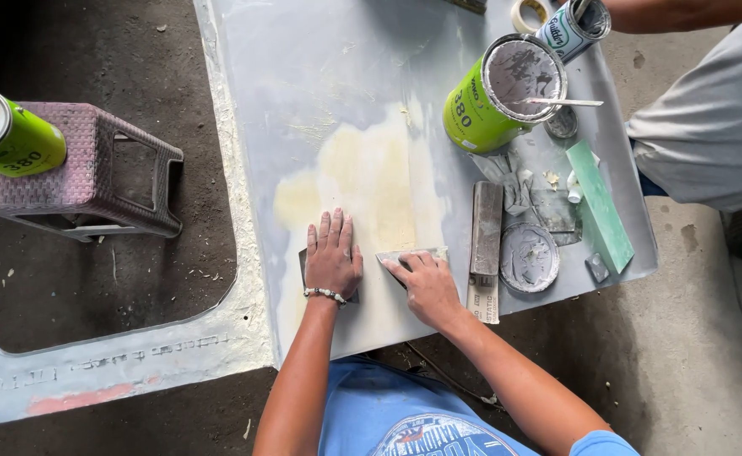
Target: The person sands a car door with sandpaper, focusing on a discolored patch. They switch between two sandpaper sheets and wipe the surface with their hand. Later, they apply a small amount of paste from a tube onto the sandpaper and continue sanding the same area.
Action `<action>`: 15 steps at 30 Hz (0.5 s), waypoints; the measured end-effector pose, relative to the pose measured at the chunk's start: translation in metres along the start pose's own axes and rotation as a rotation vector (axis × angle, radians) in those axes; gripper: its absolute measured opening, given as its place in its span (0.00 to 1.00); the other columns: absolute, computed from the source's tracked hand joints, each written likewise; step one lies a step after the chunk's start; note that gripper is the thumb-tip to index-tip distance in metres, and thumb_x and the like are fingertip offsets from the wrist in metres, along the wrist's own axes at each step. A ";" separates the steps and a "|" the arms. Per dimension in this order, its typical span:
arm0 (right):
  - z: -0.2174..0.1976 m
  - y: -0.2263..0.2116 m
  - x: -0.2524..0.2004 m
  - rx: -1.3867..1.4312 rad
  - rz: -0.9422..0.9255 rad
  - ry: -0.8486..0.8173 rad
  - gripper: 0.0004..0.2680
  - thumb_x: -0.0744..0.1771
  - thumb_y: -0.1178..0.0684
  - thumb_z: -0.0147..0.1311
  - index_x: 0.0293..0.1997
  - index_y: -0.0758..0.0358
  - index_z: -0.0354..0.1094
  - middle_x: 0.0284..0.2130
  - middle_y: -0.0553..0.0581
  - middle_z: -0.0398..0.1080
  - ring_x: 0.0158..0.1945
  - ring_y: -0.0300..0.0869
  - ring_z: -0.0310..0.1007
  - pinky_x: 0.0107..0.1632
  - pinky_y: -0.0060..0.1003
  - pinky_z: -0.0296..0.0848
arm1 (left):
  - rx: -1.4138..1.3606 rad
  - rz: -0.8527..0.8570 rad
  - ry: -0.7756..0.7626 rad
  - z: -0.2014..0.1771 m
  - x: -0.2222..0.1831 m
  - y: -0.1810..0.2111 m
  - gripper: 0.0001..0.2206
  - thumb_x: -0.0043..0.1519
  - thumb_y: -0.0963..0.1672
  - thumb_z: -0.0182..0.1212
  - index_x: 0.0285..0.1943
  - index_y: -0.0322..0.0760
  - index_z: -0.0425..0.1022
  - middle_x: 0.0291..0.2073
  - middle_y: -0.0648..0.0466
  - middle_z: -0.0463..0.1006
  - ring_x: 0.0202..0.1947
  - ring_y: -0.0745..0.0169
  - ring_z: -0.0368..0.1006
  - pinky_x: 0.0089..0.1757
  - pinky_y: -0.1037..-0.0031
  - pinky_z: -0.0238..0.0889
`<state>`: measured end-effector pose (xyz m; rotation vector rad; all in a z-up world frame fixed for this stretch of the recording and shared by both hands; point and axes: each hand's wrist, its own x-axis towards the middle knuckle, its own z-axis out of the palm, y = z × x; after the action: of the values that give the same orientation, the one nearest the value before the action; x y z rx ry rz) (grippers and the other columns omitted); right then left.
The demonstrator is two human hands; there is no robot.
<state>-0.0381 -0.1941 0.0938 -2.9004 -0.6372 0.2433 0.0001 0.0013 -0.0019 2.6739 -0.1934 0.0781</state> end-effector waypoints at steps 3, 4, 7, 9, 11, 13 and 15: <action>-0.001 -0.003 -0.012 -0.004 -0.009 -0.028 0.22 0.62 0.63 0.47 0.63 0.50 0.69 0.52 0.58 0.70 0.57 0.51 0.66 0.55 0.50 0.64 | -0.019 -0.005 -0.010 0.000 0.000 0.000 0.29 0.62 0.48 0.49 0.75 0.38 0.60 0.76 0.49 0.54 0.77 0.50 0.45 0.70 0.54 0.32; -0.007 -0.004 -0.014 -0.009 -0.010 -0.025 0.22 0.62 0.63 0.47 0.63 0.50 0.69 0.52 0.58 0.70 0.57 0.51 0.66 0.55 0.50 0.64 | -0.022 -0.004 -0.005 0.000 0.000 0.000 0.29 0.62 0.48 0.49 0.75 0.38 0.60 0.76 0.49 0.54 0.77 0.50 0.45 0.70 0.54 0.32; -0.020 -0.005 -0.020 0.039 -0.003 -0.125 0.22 0.62 0.64 0.46 0.62 0.48 0.70 0.51 0.57 0.71 0.55 0.51 0.68 0.54 0.50 0.64 | -0.020 -0.010 0.002 0.000 0.000 0.000 0.29 0.62 0.48 0.49 0.75 0.39 0.60 0.76 0.49 0.54 0.77 0.50 0.45 0.70 0.55 0.32; -0.020 0.000 -0.020 0.110 0.013 -0.163 0.21 0.63 0.63 0.44 0.61 0.45 0.72 0.50 0.55 0.73 0.53 0.50 0.69 0.53 0.51 0.64 | -0.014 -0.016 -0.023 0.000 0.001 0.000 0.29 0.61 0.48 0.49 0.75 0.39 0.59 0.76 0.49 0.54 0.77 0.51 0.45 0.70 0.55 0.32; -0.025 0.004 -0.013 0.113 0.015 -0.128 0.21 0.64 0.63 0.44 0.61 0.45 0.72 0.50 0.56 0.73 0.53 0.49 0.70 0.53 0.50 0.65 | -0.018 -0.012 -0.019 0.001 0.001 0.000 0.30 0.61 0.48 0.49 0.75 0.39 0.59 0.76 0.49 0.54 0.77 0.51 0.45 0.70 0.55 0.32; -0.028 0.006 -0.004 0.122 0.010 -0.097 0.20 0.64 0.63 0.44 0.61 0.46 0.72 0.49 0.56 0.73 0.52 0.49 0.70 0.52 0.50 0.65 | -0.017 -0.017 -0.017 0.002 0.001 -0.001 0.30 0.61 0.48 0.49 0.75 0.39 0.59 0.76 0.49 0.54 0.77 0.51 0.45 0.70 0.54 0.32; -0.028 0.005 0.006 0.111 0.029 -0.069 0.20 0.64 0.63 0.44 0.61 0.48 0.71 0.49 0.55 0.73 0.52 0.49 0.70 0.51 0.48 0.66 | -0.001 -0.006 0.001 0.002 0.000 0.000 0.29 0.62 0.48 0.49 0.75 0.39 0.60 0.76 0.49 0.54 0.77 0.51 0.45 0.71 0.54 0.32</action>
<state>-0.0251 -0.1995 0.1196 -2.8068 -0.5735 0.3719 -0.0001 0.0006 -0.0043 2.6729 -0.1855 0.0768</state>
